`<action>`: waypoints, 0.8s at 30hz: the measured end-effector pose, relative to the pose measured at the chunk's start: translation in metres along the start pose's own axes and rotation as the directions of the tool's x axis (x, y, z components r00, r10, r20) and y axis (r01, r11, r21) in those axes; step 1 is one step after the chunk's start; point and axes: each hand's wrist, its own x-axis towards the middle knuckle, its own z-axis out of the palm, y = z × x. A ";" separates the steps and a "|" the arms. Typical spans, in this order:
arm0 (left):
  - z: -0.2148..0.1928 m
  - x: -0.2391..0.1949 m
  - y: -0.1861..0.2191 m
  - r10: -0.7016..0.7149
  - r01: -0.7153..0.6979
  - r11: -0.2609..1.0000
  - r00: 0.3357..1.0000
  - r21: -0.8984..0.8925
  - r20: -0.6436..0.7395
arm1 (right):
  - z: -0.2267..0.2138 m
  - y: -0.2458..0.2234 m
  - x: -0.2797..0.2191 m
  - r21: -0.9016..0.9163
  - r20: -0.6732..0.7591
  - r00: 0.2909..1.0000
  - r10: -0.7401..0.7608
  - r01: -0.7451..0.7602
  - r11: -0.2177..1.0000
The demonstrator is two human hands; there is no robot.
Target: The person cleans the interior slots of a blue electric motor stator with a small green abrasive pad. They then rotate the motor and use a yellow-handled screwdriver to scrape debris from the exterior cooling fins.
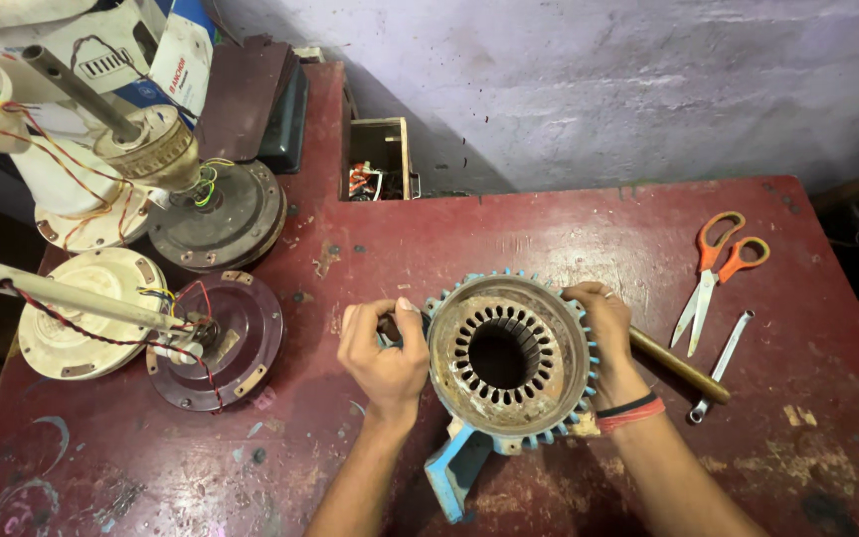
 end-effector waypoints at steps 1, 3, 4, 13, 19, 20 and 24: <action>0.001 0.000 -0.001 -0.004 0.004 1.000 1.000 -0.005 -0.007 | 0.000 -0.001 -0.005 -0.012 -0.020 1.000 -0.011 0.011 1.000; 0.002 0.001 -0.004 -0.017 0.018 0.999 1.000 -0.039 0.007 | -0.003 -0.009 -0.023 -0.133 -0.111 0.989 0.097 -0.111 0.985; 0.002 0.004 -0.007 -0.026 0.028 0.997 0.999 -0.069 0.029 | -0.003 -0.014 -0.036 -0.187 -0.158 0.977 0.145 -0.173 0.967; 0.012 0.048 -0.022 0.148 -0.040 0.974 0.858 -0.221 0.493 | -0.013 0.028 -0.119 0.323 -0.289 0.927 0.239 -0.141 0.936; -0.046 0.065 -0.017 0.129 0.087 0.953 0.750 -0.289 0.649 | -0.054 0.058 -0.099 0.167 0.053 0.996 0.069 -0.077 0.983; -0.061 0.060 -0.018 0.078 0.131 0.948 0.787 -0.289 0.612 | -0.059 0.052 -0.089 -0.011 0.102 0.995 -0.002 0.003 1.000; -0.115 0.006 -0.015 -0.090 0.185 0.955 0.926 -0.232 0.368 | -0.061 0.013 -0.054 -0.315 0.350 0.903 -0.249 0.364 0.876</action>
